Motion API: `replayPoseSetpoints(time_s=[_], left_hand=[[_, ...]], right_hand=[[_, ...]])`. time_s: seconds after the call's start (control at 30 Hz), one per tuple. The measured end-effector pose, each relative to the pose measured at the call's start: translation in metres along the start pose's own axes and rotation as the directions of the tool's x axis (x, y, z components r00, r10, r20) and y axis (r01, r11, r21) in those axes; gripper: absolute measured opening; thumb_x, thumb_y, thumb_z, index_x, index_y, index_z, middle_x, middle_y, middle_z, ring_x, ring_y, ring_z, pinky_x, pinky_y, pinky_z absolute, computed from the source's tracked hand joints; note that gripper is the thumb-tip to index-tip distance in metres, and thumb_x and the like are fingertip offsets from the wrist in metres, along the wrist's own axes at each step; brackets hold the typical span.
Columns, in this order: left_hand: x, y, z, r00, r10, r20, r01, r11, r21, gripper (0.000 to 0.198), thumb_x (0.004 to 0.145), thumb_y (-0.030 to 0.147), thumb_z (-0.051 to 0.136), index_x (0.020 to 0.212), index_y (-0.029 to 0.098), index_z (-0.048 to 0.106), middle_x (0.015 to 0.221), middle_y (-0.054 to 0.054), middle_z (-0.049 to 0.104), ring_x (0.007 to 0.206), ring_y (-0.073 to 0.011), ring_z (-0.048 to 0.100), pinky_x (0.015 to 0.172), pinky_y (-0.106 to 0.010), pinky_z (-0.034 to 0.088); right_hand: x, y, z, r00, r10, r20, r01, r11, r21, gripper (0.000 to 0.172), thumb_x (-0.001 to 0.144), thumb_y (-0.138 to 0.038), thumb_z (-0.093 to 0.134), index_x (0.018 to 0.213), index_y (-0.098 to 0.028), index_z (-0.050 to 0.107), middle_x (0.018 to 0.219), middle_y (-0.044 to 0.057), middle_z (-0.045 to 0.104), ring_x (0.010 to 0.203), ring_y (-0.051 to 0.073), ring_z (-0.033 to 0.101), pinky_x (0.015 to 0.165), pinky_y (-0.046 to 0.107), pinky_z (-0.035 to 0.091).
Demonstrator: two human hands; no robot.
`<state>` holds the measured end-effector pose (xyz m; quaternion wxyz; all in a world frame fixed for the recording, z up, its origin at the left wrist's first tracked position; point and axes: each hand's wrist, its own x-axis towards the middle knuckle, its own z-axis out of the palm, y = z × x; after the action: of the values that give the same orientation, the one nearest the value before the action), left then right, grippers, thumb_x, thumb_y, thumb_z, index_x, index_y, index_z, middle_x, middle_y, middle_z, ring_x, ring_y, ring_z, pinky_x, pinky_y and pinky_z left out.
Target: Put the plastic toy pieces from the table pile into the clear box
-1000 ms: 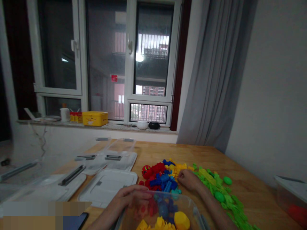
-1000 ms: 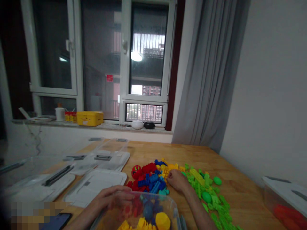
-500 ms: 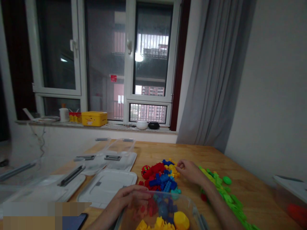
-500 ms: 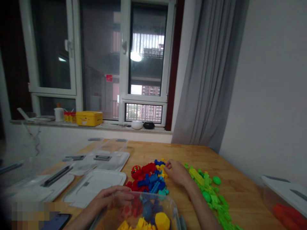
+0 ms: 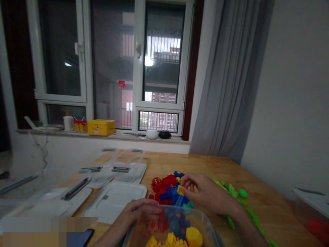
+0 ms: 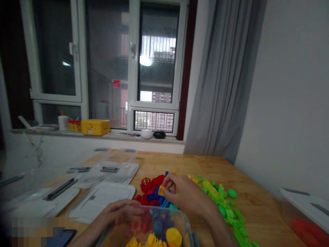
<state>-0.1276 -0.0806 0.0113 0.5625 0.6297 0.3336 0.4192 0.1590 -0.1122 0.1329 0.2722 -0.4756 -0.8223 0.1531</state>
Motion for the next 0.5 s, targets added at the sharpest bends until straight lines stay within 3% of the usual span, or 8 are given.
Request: replayPoseSetpoints(time_s=[0.23,0.37,0.5], left_hand=[[-0.007,0.02,0.012,0.999,0.037,0.006,-0.037,0.997,0.064,0.035,0.078,0.016,0.054,0.101,0.026,0.078,0.115,-0.005,0.078,0.114,-0.0304,0.064,0.111,-0.051,0.034],[-0.007,0.016,0.009,0.999,0.029,0.015,-0.029,0.999,0.029,0.034,0.079,0.019,0.053,0.102,0.026,0.078,0.115,-0.005,0.077,0.11,-0.0314,0.066,0.11,-0.053,0.036],[-0.004,0.011,0.005,0.998,0.046,-0.051,-0.04,0.992,0.116,0.031,0.076,0.024,0.057,0.1,0.025,0.078,0.112,-0.007,0.079,0.113,-0.0339,0.064,0.111,-0.055,0.033]], right_hand=[[-0.016,-0.015,0.003,0.971,-0.022,0.238,0.031,0.999,-0.036,0.018,0.08,-0.033,0.064,0.095,-0.025,0.067,0.088,-0.001,0.071,0.077,0.014,0.061,0.062,0.021,0.041],[-0.02,-0.012,0.012,0.933,-0.007,0.36,0.024,0.999,-0.042,0.022,0.075,-0.036,0.068,0.094,-0.026,0.068,0.083,-0.003,0.071,0.071,0.013,0.062,0.055,0.019,0.04],[-0.02,-0.004,0.02,0.909,0.008,0.417,0.024,0.997,-0.072,0.022,0.072,-0.034,0.068,0.093,-0.027,0.068,0.08,-0.004,0.072,0.064,0.012,0.061,0.05,0.019,0.038]])
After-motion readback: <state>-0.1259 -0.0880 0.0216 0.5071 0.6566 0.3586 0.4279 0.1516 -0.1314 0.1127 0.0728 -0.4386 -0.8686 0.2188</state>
